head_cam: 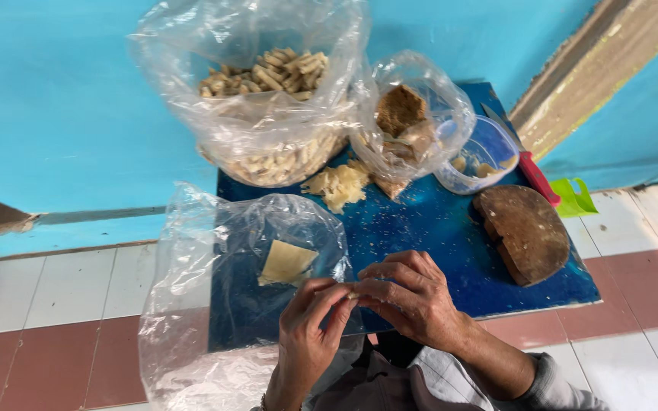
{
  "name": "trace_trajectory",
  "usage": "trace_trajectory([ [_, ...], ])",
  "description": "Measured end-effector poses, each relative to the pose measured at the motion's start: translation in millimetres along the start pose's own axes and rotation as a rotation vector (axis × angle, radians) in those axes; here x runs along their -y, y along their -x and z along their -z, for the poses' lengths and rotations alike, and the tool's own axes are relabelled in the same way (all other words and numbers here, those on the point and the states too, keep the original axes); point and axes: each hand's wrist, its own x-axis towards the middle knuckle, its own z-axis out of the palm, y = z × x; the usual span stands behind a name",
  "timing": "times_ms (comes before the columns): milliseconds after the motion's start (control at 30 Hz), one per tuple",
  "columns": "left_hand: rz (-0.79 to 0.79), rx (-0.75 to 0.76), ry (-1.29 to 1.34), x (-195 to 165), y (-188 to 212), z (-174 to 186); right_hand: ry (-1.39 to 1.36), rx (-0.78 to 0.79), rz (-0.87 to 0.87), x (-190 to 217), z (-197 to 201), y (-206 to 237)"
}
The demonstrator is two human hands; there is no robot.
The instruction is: The person sits at a small blue table and wraps filled snack rolls. They take square pastry wrappers from a plastic bag, place a scoop of brown filling from a second bag onto a wrapper, then fold the wrapper over the filling into a triangular parcel, repeating the cycle.
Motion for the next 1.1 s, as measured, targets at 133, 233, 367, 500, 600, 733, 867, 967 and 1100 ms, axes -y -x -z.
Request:
trace_trajectory([
  [133,-0.009,-0.042,0.075,5.0,6.6,29.7,-0.028,0.082,0.103,17.3,-6.6,-30.7],
  [233,0.059,-0.145,0.166,6.4,19.7,56.6,0.006,0.098,0.239,24.3,-7.3,-63.1],
  [367,0.165,-0.284,0.12,15.2,44.6,89.5,0.191,-0.139,0.277,8.8,-9.1,-141.3],
  [500,0.284,-0.344,0.031,29.0,62.9,103.4,0.431,-0.293,0.277,-20.3,-22.2,-252.0],
  [600,0.309,-0.337,-0.023,40.8,70.1,112.3,0.328,-0.3,0.328,-18.8,-28.5,-249.1],
  [733,0.345,-0.292,-0.217,58.8,68.1,115.4,-0.017,0.173,0.321,12.8,-78.3,-157.8],
  [867,0.18,-0.243,-0.425,71.6,57.0,103.1,-0.056,0.572,0.036,16.4,-131.8,-95.9],
  [967,0.151,-0.232,-0.515,75.4,49.6,94.2,-0.055,0.537,0.004,2.4,-150.9,-76.2],
  [1100,0.314,-0.272,-0.367,81.2,37.6,86.9,-0.103,0.494,-0.061,-18.1,-159.6,-69.6],
])
